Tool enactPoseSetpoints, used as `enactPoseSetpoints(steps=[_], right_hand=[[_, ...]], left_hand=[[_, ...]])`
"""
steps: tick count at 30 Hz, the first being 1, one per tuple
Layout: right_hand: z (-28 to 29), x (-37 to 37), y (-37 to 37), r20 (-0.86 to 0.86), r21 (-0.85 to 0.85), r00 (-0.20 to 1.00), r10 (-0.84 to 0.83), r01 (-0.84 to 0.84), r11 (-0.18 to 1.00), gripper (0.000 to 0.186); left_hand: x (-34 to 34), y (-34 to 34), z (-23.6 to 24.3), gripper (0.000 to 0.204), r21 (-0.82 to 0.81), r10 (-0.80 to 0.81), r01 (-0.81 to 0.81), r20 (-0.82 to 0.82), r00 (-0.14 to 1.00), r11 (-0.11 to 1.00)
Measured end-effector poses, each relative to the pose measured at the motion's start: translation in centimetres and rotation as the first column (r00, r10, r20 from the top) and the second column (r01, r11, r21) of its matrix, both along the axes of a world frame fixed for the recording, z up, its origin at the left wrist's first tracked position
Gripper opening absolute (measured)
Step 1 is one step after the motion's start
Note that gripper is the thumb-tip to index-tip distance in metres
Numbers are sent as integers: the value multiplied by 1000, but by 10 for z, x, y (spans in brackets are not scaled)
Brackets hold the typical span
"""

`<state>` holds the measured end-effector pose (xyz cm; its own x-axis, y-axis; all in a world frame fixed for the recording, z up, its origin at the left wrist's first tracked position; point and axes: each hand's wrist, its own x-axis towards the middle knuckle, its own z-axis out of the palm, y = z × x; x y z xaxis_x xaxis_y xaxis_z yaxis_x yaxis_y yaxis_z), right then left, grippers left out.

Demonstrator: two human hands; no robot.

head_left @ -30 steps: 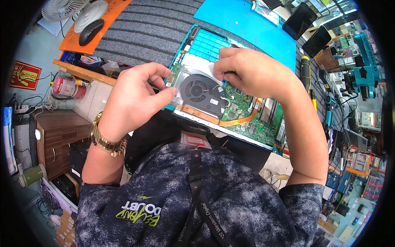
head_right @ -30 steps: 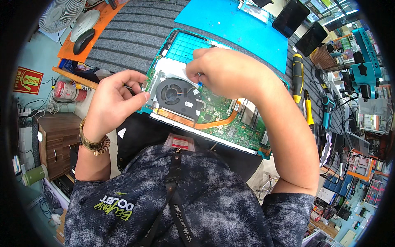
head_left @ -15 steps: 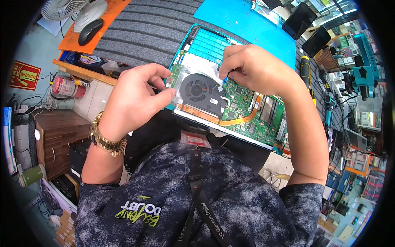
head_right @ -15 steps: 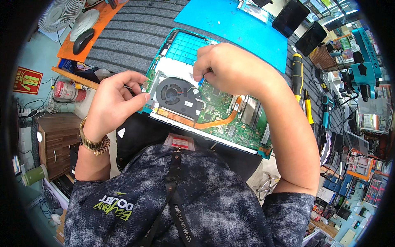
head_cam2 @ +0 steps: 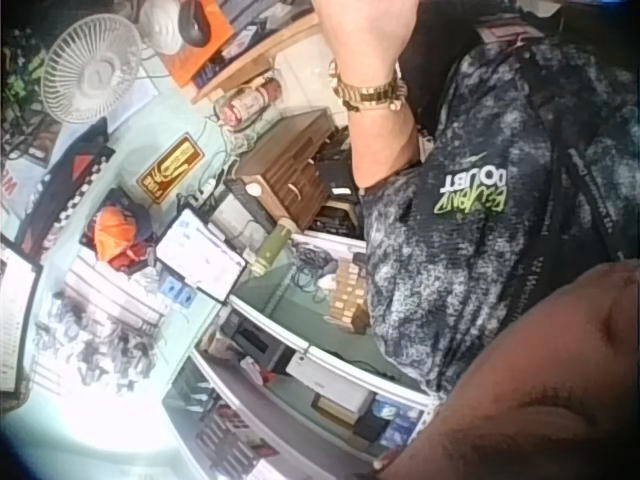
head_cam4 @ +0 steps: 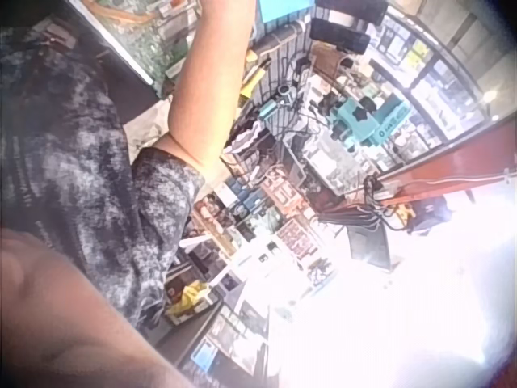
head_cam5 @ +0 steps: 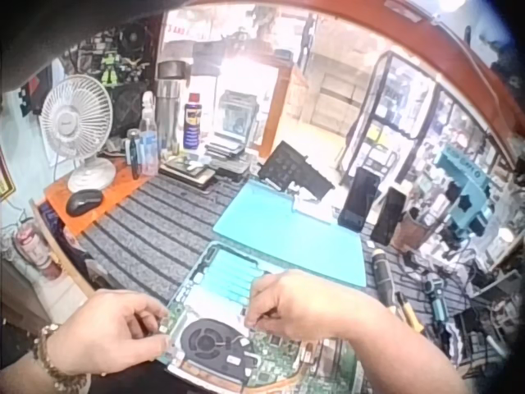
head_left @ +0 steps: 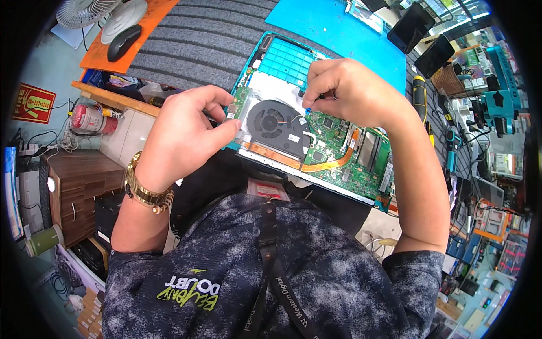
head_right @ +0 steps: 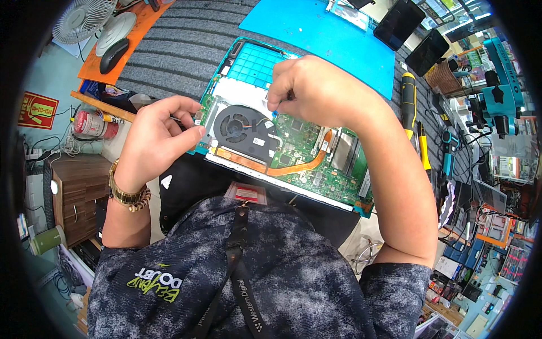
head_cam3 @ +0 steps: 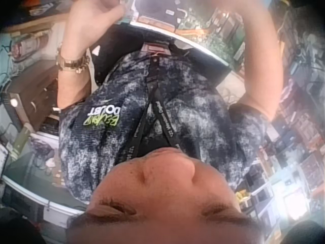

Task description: The person installs components into a laptop using a screwdriver. The person places a fan into the chassis, connects various ribbon cables and wires to the motherboard, and secures internal components with screws.

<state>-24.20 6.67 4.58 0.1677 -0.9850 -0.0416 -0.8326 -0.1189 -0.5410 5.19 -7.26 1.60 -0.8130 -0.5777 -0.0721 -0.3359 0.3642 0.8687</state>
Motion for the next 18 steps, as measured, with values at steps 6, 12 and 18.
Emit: enactPoseSetpoints(steps=[6, 12, 18], right_hand=[[-1, 2, -2, 3, 18, 1000, -19, 19, 1000, 12], [-1, 8, -5, -57, 4, 998, -25, 26, 1000, 12], [-1, 5, -3, -28, 23, 995, -92, 93, 995, 20]], left_hand=[[0, 1, 1, 35, -5, 5, -5, 5, 1000, 1000], [-1, 1, 2, 36, -1, 13, -13, 7, 1000, 1000], [-2, 2, 2, 35, -15, 6, -6, 7, 1000, 1000]])
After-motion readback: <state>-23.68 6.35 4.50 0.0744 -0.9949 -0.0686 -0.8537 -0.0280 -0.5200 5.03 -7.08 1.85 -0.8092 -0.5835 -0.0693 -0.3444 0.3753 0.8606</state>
